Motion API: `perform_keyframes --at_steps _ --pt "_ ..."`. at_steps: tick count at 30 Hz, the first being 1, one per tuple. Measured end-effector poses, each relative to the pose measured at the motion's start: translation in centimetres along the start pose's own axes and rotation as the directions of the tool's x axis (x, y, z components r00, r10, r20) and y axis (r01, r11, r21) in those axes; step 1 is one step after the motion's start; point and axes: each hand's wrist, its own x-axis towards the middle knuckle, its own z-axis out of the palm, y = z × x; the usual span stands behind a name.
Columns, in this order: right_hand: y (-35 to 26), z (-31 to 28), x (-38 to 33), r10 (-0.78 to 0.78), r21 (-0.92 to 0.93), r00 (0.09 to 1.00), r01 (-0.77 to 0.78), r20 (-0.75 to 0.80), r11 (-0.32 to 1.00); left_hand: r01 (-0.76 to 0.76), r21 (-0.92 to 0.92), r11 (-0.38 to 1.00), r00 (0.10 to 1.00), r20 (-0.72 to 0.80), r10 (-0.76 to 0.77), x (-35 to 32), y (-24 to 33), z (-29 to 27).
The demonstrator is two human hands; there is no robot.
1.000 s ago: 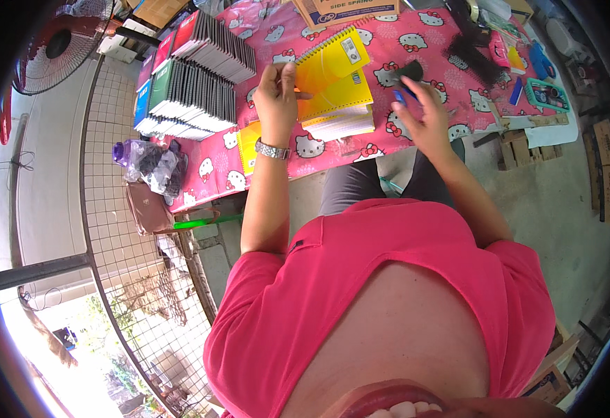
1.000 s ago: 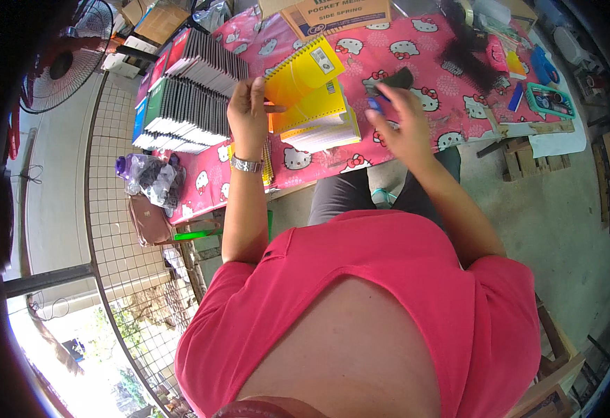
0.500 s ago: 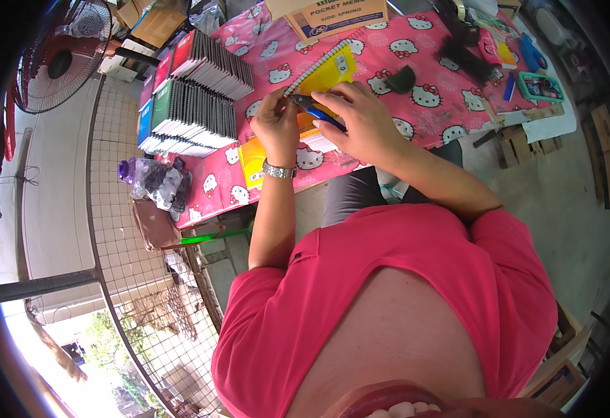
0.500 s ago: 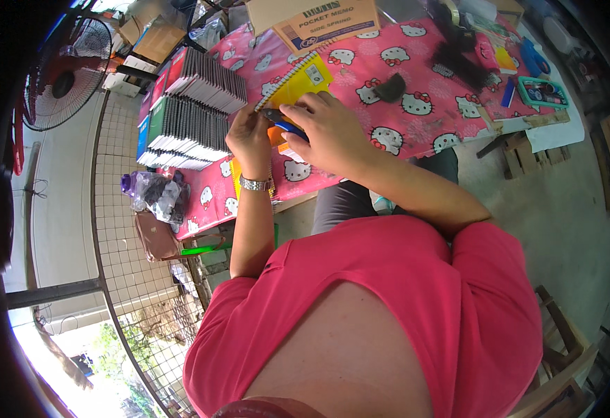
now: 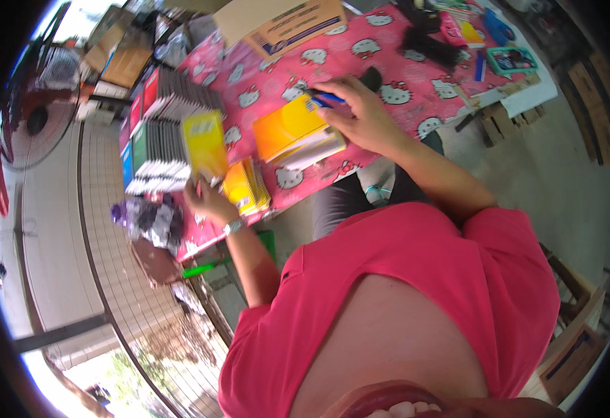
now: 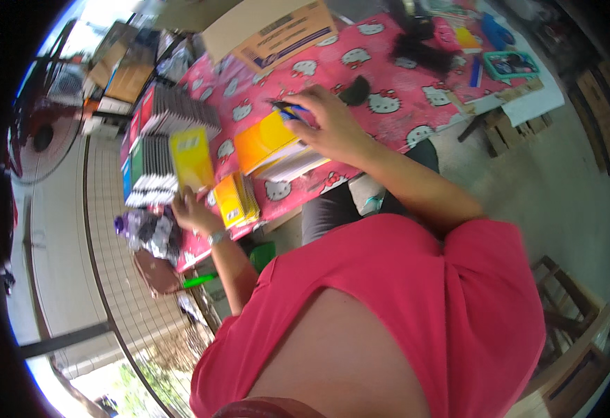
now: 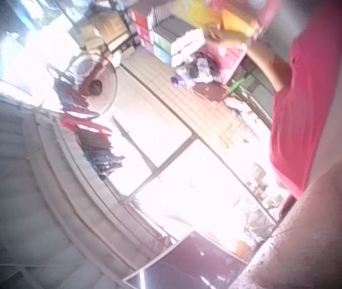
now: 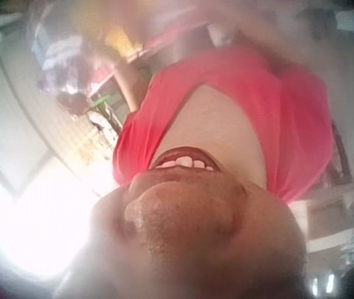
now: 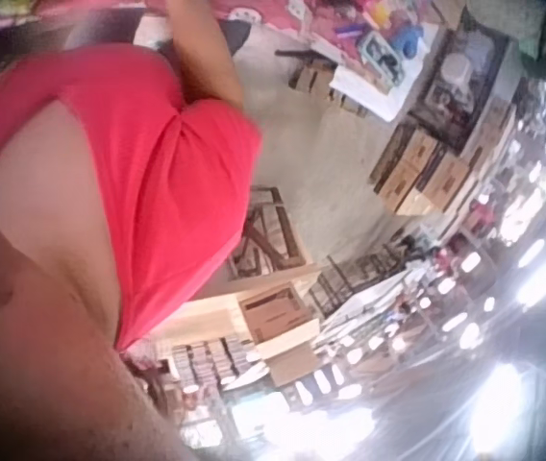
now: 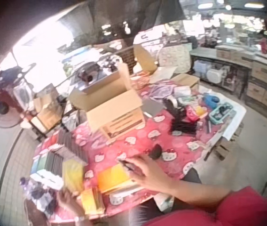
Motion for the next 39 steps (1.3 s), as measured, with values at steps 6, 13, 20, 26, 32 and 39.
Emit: perform_keyframes --at_steps 6,13,20,26,32,39 --pt "14.7 -2.3 -10.1 0.183 -0.601 0.945 0.017 0.27 0.799 0.011 0.897 0.441 0.991 0.05 -0.125 -2.2 -9.2 -10.3" --pt "23.3 -10.6 -3.2 0.268 -0.749 0.943 -0.322 -0.199 0.579 0.118 0.758 0.641 0.956 0.088 -0.28 -2.6 -10.0 -9.2" --pt "30.5 -15.5 -2.8 0.383 -0.812 0.921 -0.17 0.071 0.559 -0.414 0.598 0.687 0.899 0.385 0.207 -0.6 -0.6 0.4" --pt "23.4 -11.3 1.0 0.347 -0.593 0.937 -0.303 -0.042 0.746 -0.852 0.101 0.514 0.238 0.948 0.209 -6.9 7.5 10.1" --pt "11.1 -7.9 0.8 0.081 -0.295 0.985 -0.033 0.152 0.955 -0.835 0.004 0.55 0.144 0.967 0.211 -5.7 8.4 10.5" --pt "1.8 -3.4 4.9 -0.062 -0.161 0.969 0.102 0.24 0.982 -0.831 -0.004 0.556 0.185 0.941 0.283 -2.8 9.4 13.3"
